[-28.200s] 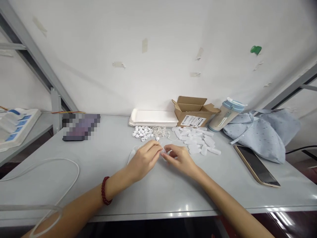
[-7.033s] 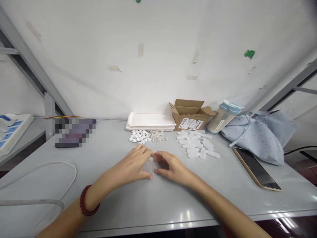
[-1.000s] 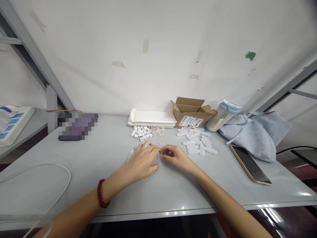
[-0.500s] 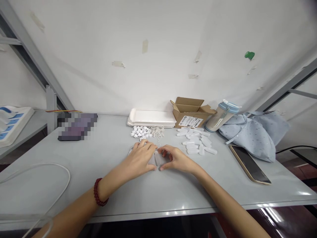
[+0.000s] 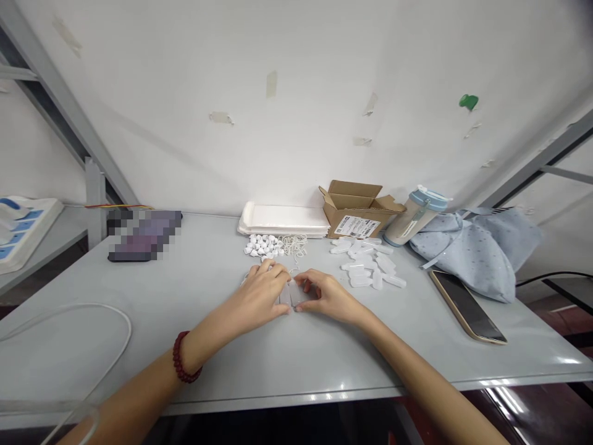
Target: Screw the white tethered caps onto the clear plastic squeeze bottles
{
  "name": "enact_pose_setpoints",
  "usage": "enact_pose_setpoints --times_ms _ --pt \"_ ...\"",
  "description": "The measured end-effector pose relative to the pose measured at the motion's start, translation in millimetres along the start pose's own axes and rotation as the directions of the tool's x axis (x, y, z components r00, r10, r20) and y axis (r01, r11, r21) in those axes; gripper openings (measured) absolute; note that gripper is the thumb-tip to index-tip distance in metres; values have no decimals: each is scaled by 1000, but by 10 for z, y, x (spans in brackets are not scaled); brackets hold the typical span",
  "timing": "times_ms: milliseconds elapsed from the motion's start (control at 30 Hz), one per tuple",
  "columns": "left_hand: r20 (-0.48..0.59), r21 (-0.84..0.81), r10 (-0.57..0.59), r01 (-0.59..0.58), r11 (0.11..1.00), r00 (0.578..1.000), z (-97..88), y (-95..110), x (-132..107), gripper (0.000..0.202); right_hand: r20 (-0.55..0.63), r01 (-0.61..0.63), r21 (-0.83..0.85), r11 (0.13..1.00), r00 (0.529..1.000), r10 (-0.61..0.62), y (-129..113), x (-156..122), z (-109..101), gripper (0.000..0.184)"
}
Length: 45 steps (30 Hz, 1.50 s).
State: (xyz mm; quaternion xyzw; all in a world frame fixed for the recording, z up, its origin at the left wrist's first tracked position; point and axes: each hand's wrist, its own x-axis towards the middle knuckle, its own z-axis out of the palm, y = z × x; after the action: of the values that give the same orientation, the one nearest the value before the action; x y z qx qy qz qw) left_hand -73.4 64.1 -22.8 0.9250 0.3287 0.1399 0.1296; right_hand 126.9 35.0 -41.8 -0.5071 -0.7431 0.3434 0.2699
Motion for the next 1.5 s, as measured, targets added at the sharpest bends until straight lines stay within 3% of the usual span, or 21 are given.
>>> enact_pose_setpoints --times_ms 567,800,1067,1300,1500 --pt "84 -36 -48 51 998 995 -32 59 14 31 -27 3 -27 1000 1000 -4 -24 -2 27 45" --pt "132 -131 -103 120 984 986 -163 -33 12 55 -32 8 -64 998 999 -10 -8 -2 32 47" --pt "177 -129 -225 249 960 958 -356 -238 -25 75 -20 40 -97 994 999 -42 0 -2 28 52" --pt "239 -68 -266 289 955 934 -400 -339 -101 86 -18 24 -111 994 1000 -26 -21 -7 28 52" --pt "262 -25 -378 397 917 888 -468 -385 -217 94 -44 16 -134 991 999 -22 -54 -37 50 70"
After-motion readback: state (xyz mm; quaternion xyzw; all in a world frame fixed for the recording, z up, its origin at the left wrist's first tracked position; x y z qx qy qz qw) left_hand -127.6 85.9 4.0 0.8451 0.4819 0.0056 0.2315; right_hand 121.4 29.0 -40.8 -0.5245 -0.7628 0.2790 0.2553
